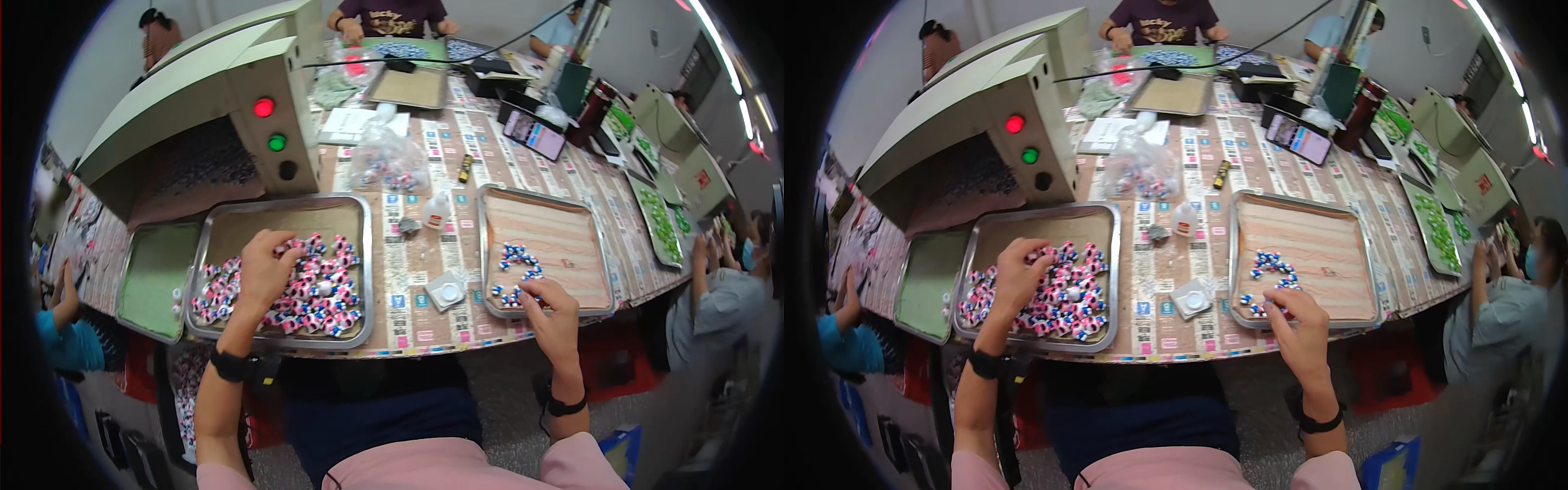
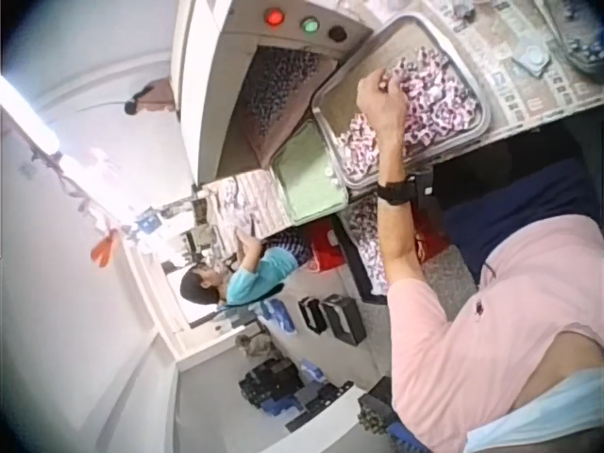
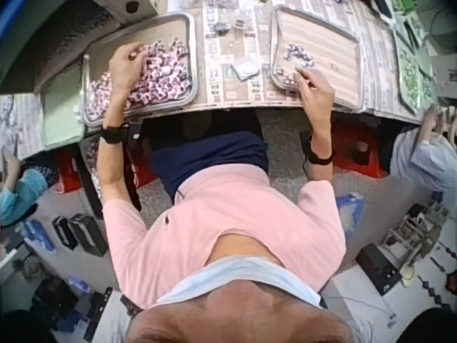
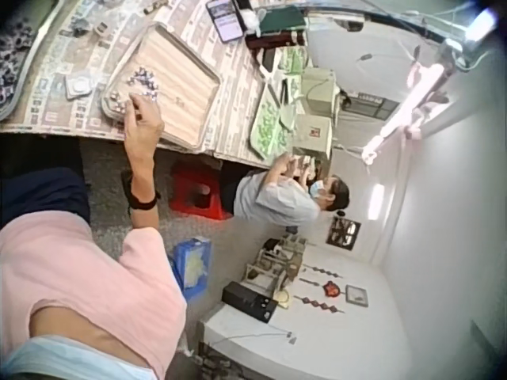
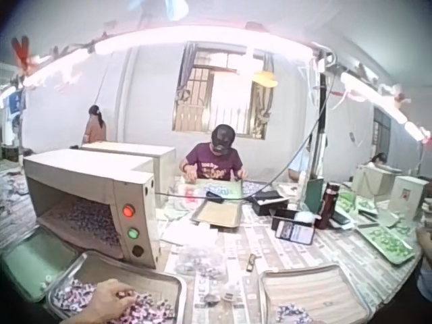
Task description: The person assembles small, colorful, spherical candy pieces by hand. They pick up a white base and a colored top, press them together, and place the finished unit into a metal tray. The process is repetitive and performed one at a time.
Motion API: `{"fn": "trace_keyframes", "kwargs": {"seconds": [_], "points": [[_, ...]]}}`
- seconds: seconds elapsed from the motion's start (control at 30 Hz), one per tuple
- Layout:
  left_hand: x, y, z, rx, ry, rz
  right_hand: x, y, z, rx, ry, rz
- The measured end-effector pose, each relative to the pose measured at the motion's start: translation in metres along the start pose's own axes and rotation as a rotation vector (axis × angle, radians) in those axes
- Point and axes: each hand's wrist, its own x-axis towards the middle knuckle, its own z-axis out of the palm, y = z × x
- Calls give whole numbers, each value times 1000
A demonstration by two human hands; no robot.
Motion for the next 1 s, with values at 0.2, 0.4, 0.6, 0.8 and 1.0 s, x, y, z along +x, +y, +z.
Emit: {"fn": "trace_keyframes", "kwargs": {"seconds": [0.2, 0.4, 0.6, 0.8, 1.0], "points": [[-23, 27, -25, -755, -176, -600, 10, 20, 5, -188, -141, -125], [-59, 78, -33, -1371, -296, -765, 26, 22, 22, -265, -325, -105], [-104, 104, -13, -1558, -574, -814, 22, 14, 20, 326, -362, 217], [-123, 120, 10, -1622, -619, -842, 8, -11, 23, 717, -527, 475], [-133, 125, 23, -1714, -556, -876, 8, -28, 46, 560, -428, 303]]}}
